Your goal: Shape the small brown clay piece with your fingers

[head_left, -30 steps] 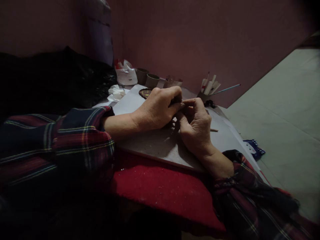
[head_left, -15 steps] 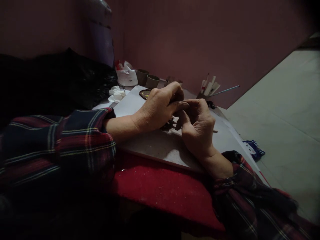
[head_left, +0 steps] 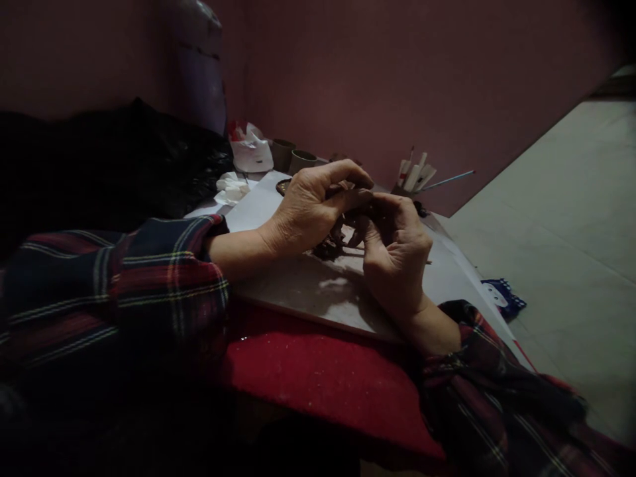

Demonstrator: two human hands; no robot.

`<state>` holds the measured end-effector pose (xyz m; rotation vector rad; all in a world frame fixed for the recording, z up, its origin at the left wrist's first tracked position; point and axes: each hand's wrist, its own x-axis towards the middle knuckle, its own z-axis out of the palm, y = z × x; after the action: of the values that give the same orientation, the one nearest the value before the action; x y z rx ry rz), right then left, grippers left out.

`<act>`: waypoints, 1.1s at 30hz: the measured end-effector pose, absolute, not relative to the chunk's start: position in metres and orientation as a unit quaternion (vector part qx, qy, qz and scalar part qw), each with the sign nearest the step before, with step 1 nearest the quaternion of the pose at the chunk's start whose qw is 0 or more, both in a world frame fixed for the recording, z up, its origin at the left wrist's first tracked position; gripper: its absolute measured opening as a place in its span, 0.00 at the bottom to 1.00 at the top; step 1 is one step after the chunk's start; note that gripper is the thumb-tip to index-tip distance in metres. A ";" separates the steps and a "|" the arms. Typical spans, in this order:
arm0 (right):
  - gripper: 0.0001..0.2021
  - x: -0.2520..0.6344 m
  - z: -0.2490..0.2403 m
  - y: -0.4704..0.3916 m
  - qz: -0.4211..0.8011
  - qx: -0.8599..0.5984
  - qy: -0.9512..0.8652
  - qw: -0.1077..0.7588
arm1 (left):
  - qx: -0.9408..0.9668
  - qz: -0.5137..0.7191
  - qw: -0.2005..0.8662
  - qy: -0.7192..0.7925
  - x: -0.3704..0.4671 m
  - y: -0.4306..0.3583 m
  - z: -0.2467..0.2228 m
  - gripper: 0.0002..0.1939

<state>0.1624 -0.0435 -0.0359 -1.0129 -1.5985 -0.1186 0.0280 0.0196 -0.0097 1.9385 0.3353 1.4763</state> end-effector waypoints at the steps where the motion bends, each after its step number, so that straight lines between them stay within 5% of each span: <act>1: 0.14 0.162 -0.036 -0.044 -0.051 -0.431 -0.680 0.590 | 0.740 0.568 0.338 0.130 0.028 0.019 -0.009 0.04; 12: 0.08 0.164 -0.037 -0.046 -0.086 -0.418 -0.687 0.588 | 0.728 0.546 0.384 0.153 0.025 0.025 -0.011 0.11; 21: 0.04 0.167 -0.038 -0.045 -0.093 -0.439 -0.684 0.575 | 0.803 0.527 0.237 0.146 0.020 0.022 -0.007 0.14; 33: 0.08 0.167 -0.037 -0.042 -0.089 -0.397 -0.679 0.611 | 0.836 0.480 0.228 0.137 0.021 0.018 -0.005 0.18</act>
<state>0.1668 -0.0418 -0.0372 -0.9171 -1.5662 -0.2044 0.0208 0.0184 -0.0049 2.3031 0.3779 1.3209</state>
